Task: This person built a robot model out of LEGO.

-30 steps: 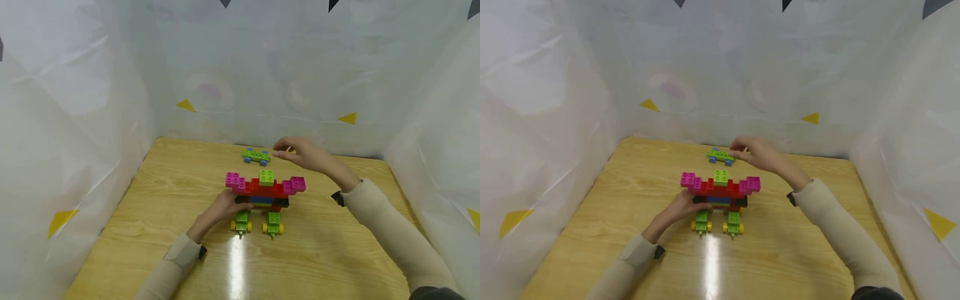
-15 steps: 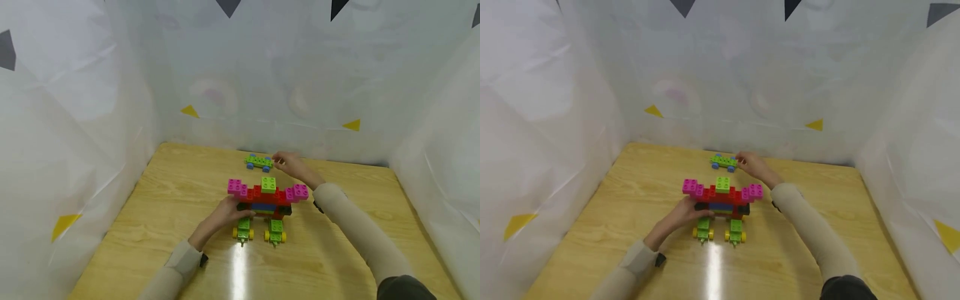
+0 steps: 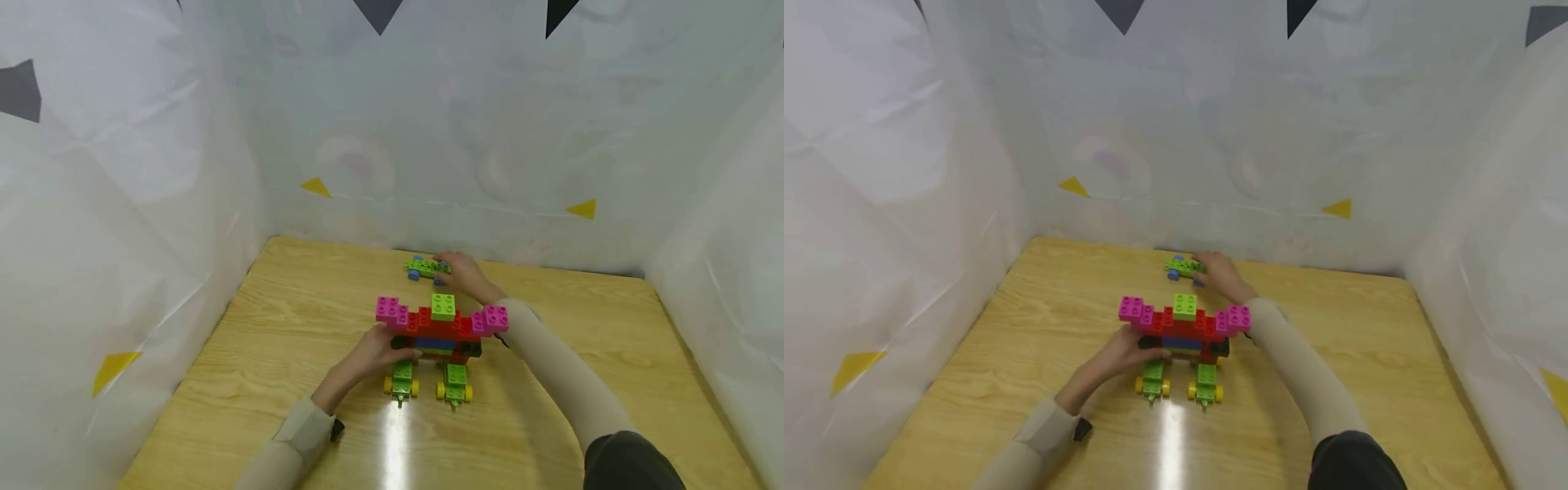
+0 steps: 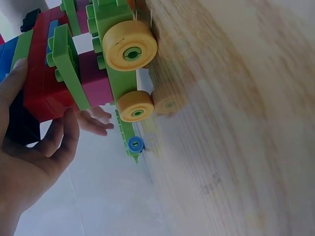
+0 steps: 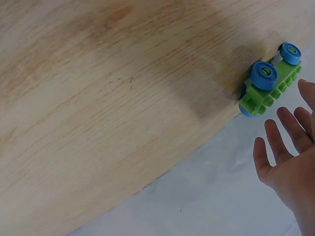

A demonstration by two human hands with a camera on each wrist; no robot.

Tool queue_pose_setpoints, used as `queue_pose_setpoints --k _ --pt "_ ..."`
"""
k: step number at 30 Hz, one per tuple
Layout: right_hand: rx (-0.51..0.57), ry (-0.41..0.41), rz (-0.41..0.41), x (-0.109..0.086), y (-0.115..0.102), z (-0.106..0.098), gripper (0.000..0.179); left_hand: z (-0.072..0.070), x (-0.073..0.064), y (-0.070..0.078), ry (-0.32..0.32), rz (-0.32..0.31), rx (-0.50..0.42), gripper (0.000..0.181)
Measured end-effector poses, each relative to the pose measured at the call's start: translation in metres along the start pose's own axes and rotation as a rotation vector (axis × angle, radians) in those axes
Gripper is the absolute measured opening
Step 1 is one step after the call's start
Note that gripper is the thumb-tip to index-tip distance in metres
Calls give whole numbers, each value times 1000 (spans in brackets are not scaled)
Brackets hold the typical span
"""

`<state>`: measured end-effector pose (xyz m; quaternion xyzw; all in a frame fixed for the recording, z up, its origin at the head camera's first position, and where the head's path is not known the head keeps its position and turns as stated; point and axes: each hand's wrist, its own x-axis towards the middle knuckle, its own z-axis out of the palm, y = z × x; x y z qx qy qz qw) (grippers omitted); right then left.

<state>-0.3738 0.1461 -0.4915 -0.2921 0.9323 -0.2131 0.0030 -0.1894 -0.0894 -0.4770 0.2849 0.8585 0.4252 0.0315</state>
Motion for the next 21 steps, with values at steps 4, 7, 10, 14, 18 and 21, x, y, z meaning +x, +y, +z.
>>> queue_pose_setpoints --k 4,7,10,14,18,21 --pt "-34 -16 35 7 0 4 46 0 2 -2 -4 4 -4 58" --pt "-60 -13 66 9 3 11 46 1 3 -1 -12 2 0 59" --pt "-83 -5 92 10 5 17 45 2 3 0 -18 -1 -1 60" --pt "-102 0 117 11 3 20 43 2 3 0 -23 2 -5 61" --pt "-88 19 152 10 4 21 39 1 3 0 -17 17 -1 61" --pt "-59 45 158 8 6 21 37 0 3 -1 -9 27 8 60"
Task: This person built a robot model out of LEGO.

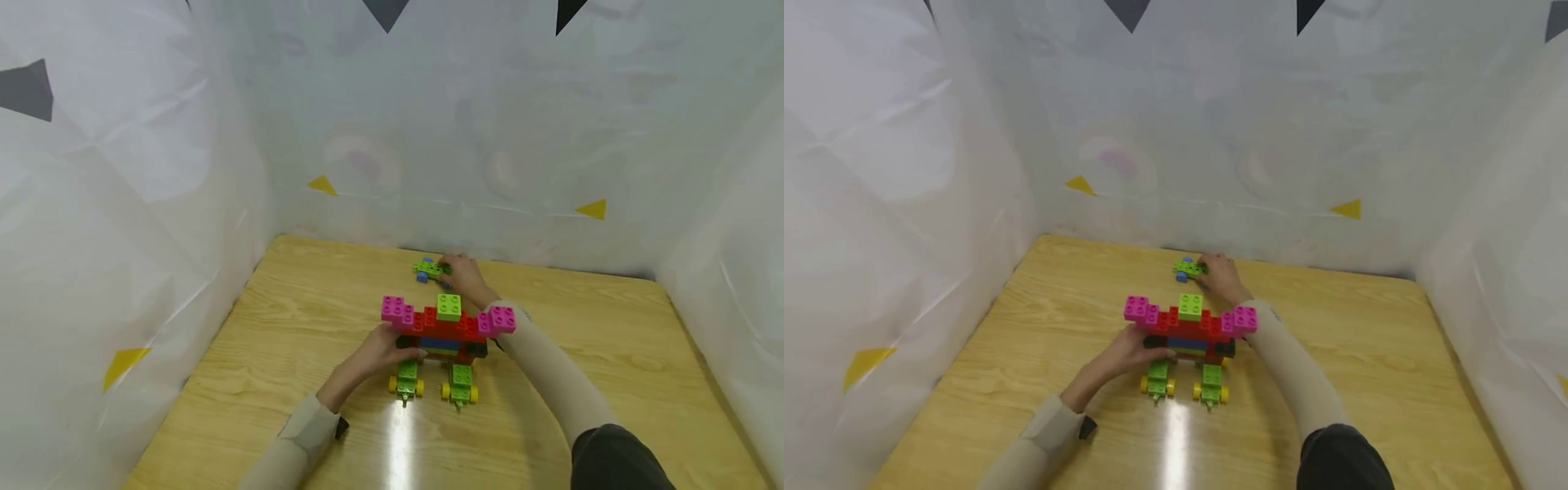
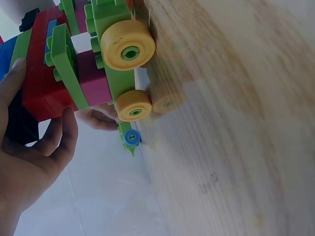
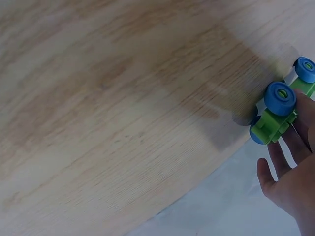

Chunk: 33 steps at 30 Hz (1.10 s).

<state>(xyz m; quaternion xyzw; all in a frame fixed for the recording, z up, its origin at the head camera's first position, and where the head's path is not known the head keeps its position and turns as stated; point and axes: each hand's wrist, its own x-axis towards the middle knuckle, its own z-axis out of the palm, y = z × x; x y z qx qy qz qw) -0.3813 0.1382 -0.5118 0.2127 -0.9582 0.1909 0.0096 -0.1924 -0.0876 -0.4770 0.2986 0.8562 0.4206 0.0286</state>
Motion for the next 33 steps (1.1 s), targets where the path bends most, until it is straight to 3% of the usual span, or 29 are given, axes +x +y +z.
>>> queue_pose_setpoints --k 8,16,27,33 --pt "93 -15 -55 -11 16 -10 46 -4 1 0 -11 -12 7 57" --pt "184 8 -101 -28 20 -47 41 -3 4 1 -9 -7 8 58" --pt "151 168 -323 -64 -34 -140 38 0 9 0 -16 3 -24 59" --pt "93 159 -412 -96 -73 -185 37 0 12 -2 -21 0 -29 60"
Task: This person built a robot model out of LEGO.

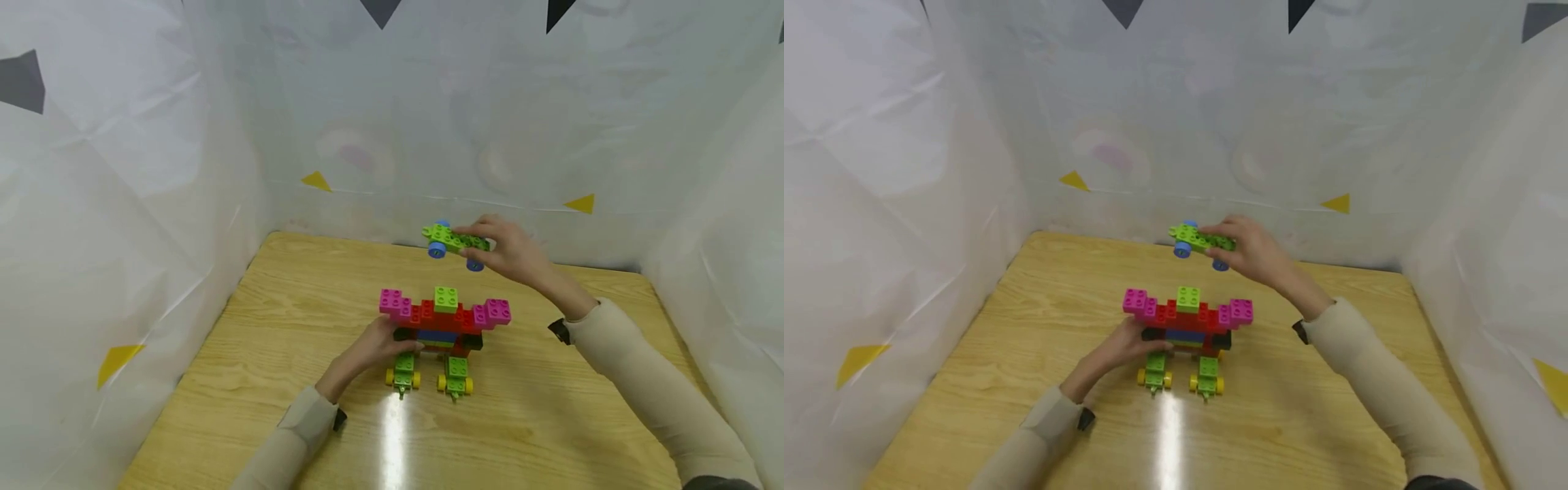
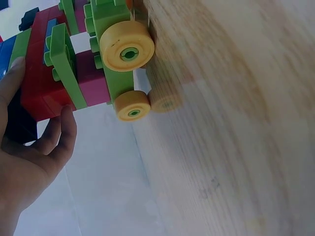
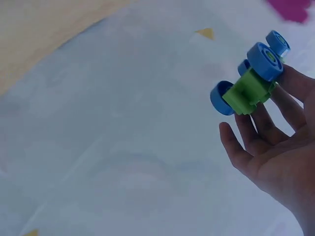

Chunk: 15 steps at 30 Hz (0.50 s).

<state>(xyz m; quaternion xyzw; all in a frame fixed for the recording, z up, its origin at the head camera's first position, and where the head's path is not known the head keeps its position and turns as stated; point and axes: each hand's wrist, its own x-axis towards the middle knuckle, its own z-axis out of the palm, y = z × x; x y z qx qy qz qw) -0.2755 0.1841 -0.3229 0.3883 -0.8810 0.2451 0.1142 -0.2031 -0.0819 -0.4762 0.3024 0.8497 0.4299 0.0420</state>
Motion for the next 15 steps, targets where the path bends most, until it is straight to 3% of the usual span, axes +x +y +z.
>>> queue_pose_setpoints --k 7,11,15 --pt "-41 -17 -131 -5 -44 -26 38 -1 4 -3 28 20 1 57" --pt "-51 -29 -211 -6 -56 -30 41 -2 5 -3 36 9 15 56" --pt "-36 -56 -222 -8 -59 -27 42 -2 8 -4 40 6 21 56"
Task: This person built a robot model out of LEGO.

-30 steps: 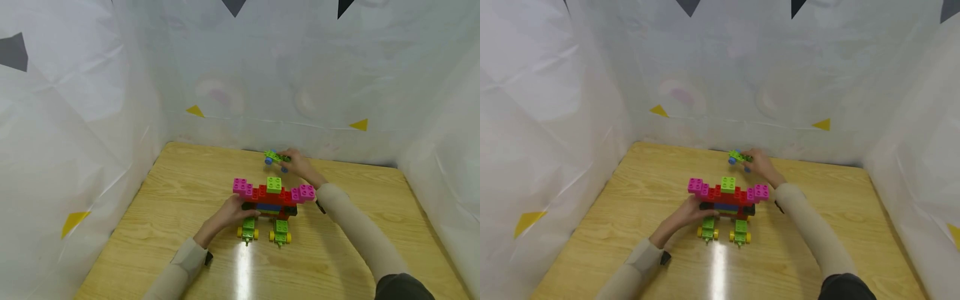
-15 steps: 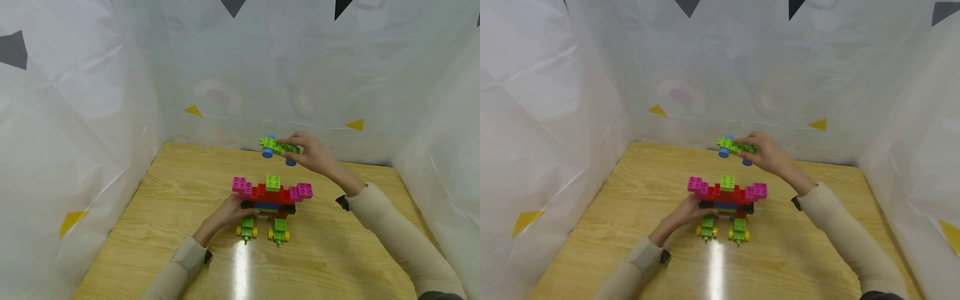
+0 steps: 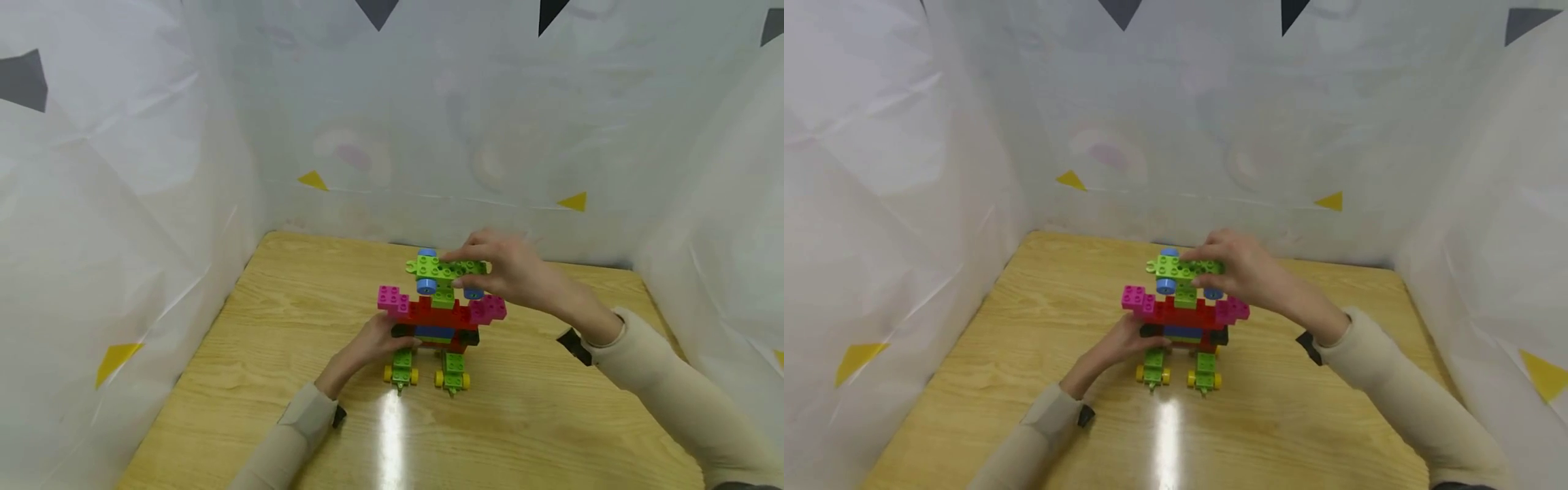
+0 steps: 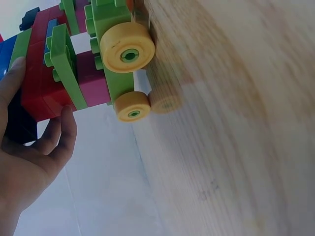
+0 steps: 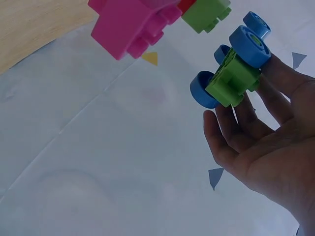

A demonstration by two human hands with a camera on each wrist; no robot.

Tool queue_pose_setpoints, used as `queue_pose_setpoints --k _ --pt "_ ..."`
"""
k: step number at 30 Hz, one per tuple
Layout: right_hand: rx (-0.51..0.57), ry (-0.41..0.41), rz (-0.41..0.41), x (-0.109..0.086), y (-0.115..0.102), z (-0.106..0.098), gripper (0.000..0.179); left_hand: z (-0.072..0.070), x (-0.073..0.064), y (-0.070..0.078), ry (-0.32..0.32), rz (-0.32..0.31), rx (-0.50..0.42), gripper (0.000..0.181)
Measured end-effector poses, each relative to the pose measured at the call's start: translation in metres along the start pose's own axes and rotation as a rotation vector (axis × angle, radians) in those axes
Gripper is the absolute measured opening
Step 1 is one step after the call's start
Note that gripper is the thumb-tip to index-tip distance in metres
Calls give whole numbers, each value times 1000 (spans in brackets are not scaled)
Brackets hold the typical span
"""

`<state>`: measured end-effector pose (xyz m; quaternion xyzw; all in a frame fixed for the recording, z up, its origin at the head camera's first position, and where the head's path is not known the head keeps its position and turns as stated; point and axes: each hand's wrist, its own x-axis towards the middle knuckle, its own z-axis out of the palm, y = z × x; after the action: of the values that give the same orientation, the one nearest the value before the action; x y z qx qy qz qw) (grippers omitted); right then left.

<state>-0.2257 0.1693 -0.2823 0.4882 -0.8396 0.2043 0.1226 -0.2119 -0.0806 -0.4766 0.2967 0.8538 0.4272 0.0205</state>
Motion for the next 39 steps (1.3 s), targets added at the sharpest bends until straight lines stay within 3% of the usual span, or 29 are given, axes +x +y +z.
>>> queue_pose_setpoints --k 8,15,31,39 --pt "46 -50 50 -4 0 13 42 2 3 -4 -10 0 -16 60" --pt "48 -37 51 -4 5 20 43 3 3 -5 -10 -2 -17 62" --pt "15 -99 18 0 0 15 39 0 5 -5 -6 23 -44 62" --pt "15 -140 52 6 -4 12 38 -1 7 -5 -6 -1 -53 61"
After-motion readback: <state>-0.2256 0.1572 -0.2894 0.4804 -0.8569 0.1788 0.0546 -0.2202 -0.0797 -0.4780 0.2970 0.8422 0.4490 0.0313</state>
